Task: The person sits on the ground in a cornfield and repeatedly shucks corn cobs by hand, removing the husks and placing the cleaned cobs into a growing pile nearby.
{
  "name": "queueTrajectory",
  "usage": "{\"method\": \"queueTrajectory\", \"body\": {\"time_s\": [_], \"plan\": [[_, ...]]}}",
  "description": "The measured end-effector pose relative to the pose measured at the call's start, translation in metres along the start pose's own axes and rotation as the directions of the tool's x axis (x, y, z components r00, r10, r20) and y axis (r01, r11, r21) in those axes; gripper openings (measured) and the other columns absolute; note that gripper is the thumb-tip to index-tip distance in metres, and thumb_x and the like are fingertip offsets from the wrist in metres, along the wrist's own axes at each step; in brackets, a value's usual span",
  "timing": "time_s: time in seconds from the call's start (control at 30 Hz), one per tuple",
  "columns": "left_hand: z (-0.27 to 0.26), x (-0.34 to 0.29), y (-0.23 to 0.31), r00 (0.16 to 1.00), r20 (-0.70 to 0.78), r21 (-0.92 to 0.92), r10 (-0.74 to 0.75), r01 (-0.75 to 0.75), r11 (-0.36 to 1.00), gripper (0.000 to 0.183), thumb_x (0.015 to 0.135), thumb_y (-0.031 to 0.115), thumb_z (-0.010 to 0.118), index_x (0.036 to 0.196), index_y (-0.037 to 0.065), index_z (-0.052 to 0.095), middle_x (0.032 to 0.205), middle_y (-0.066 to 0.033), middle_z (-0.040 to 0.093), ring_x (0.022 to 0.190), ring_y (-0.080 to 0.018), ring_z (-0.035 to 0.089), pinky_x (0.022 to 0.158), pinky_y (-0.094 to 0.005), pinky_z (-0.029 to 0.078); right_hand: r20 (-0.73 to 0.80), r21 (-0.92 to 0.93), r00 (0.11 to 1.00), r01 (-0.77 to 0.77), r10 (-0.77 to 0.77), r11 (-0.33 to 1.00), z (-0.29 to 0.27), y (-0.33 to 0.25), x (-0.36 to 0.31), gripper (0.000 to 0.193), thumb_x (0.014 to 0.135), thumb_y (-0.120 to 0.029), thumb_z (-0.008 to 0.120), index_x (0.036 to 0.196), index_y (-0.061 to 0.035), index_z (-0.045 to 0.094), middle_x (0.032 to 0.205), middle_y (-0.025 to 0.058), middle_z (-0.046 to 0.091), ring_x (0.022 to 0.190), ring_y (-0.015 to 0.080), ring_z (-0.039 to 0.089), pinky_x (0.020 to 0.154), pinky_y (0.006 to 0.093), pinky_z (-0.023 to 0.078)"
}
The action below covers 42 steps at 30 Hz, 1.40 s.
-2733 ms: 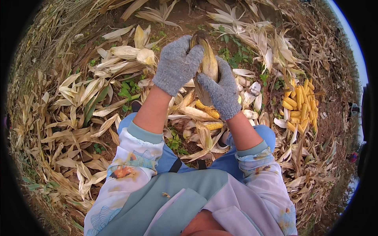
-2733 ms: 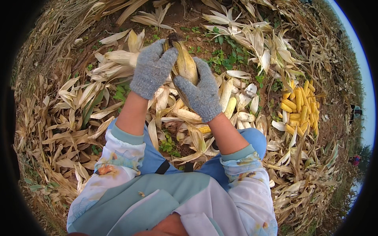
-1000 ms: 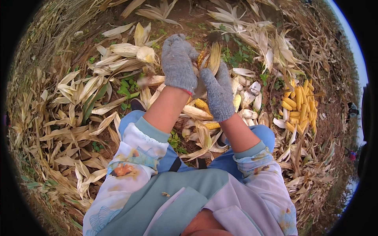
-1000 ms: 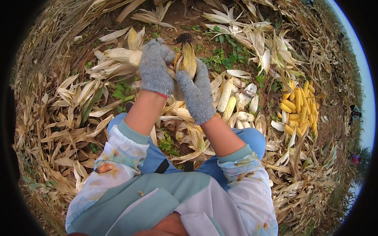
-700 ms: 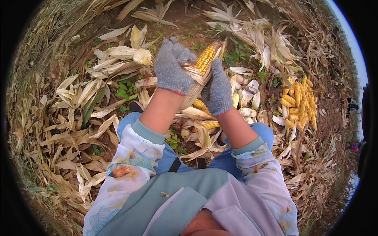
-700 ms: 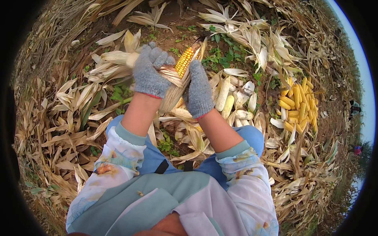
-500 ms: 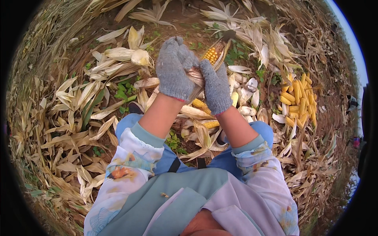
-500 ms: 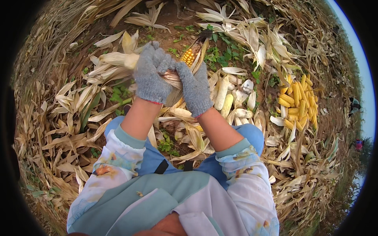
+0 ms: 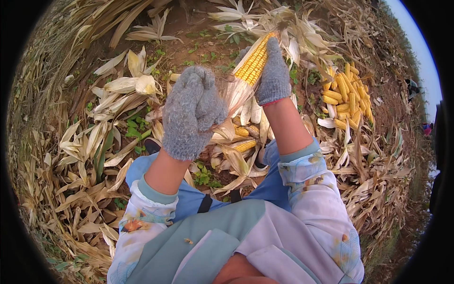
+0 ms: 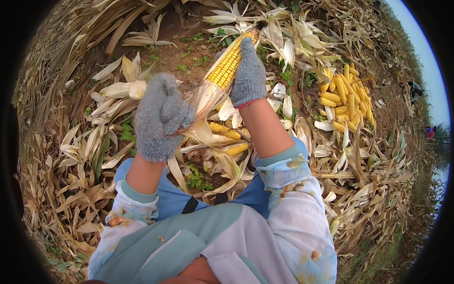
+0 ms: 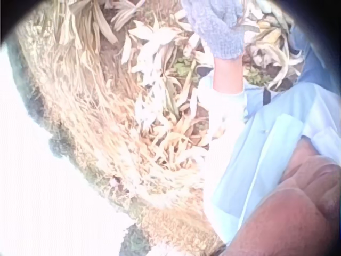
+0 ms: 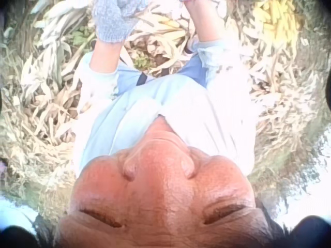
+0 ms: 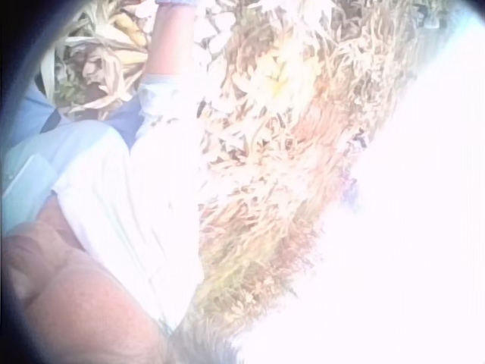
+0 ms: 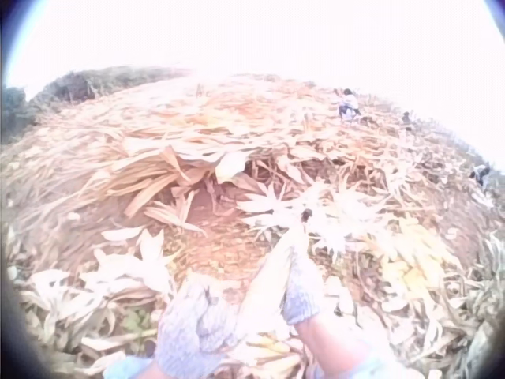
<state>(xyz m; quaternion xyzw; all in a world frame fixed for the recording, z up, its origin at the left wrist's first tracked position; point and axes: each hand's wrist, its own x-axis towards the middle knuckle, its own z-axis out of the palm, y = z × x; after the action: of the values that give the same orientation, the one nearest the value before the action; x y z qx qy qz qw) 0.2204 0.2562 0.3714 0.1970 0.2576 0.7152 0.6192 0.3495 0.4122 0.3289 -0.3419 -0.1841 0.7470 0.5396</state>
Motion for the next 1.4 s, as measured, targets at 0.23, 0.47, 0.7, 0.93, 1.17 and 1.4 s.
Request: {"method": "queueTrajectory", "body": {"time_s": [0.23,0.47,0.7,0.93,1.17,1.4], "plan": [[0.013,-0.025,0.009,0.999,0.003,0.179,-0.039,0.038,0.983,0.023,0.104,0.033,0.048,0.104,0.01,0.052,0.058,0.0071,0.034,0.044,-0.0075,0.028,0.05,-0.0272,0.03,-0.03,-0.024,0.997,0.069,-0.07,0.997,-0.025,-0.012,0.023,0.045,0.099,-0.043,0.057,0.117,-0.0018,0.053,0.093,0.0181,0.067,0.075,0.0291,0.069,0.067,0.0428,0.061],[-0.019,-0.035,0.008,1.0,-0.023,0.277,0.008,-0.002,0.961,0.018,0.103,0.022,0.05,0.108,0.005,0.053,0.076,-0.0014,0.049,0.048,-0.0068,0.032,0.049,-0.026,0.033,-0.096,-0.019,0.993,0.072,-0.073,0.997,-0.036,-0.026,0.028,0.043,0.095,-0.038,0.065,0.118,-0.0036,0.053,0.091,0.0133,0.067,0.076,0.0264,0.068,0.066,0.0409,0.06],[-0.063,-0.005,0.014,0.98,-0.057,0.889,0.193,-0.038,0.457,0.027,0.099,0.027,0.062,0.111,0.003,0.062,0.095,-0.008,0.066,0.088,-0.0148,0.063,0.078,-0.0323,0.053,0.158,-0.534,0.949,0.315,-0.273,0.785,-0.034,-0.027,0.014,0.046,0.085,-0.024,0.078,0.116,-0.0018,0.053,0.096,0.0083,0.064,0.077,0.0176,0.066,0.067,0.033,0.057],[-0.068,0.018,0.009,0.93,0.197,0.98,0.31,-0.19,-0.054,0.028,0.096,0.021,0.065,0.116,0.002,0.063,0.109,-0.0113,0.067,0.102,-0.0179,0.064,0.09,-0.0336,0.051,0.425,-0.815,0.898,0.433,-0.111,0.385,-0.025,0.002,-0.015,0.06,0.078,-0.035,0.084,0.118,-0.0015,0.054,0.102,0.0107,0.064,0.09,0.0192,0.064,0.078,0.034,0.053],[-0.038,0.037,-0.005,0.93,0.134,0.834,0.342,-0.292,0.468,0.036,0.098,0.023,0.062,0.121,-0.003,0.06,0.114,-0.0138,0.068,0.107,-0.0216,0.065,0.09,-0.0317,0.052,0.558,-0.809,0.809,0.479,0.186,0.341,-0.024,0.028,-0.035,0.069,0.078,-0.038,0.083,0.128,-0.0028,0.052,0.114,0.0152,0.064,0.105,0.0242,0.063,0.093,0.037,0.049],[-0.059,0.045,-0.021,0.971,-0.061,0.684,0.231,-0.128,0.718,0.028,0.1,0.021,0.057,0.118,-0.001,0.063,0.107,-0.0108,0.068,0.097,-0.0181,0.064,0.085,-0.0304,0.051,0.661,-0.74,0.71,0.567,0.241,0.362,-0.015,0.026,-0.043,0.084,0.077,-0.036,0.083,0.145,-0.0059,0.043,0.13,0.0197,0.06,0.116,0.0292,0.061,0.099,0.0382,0.048]]}}
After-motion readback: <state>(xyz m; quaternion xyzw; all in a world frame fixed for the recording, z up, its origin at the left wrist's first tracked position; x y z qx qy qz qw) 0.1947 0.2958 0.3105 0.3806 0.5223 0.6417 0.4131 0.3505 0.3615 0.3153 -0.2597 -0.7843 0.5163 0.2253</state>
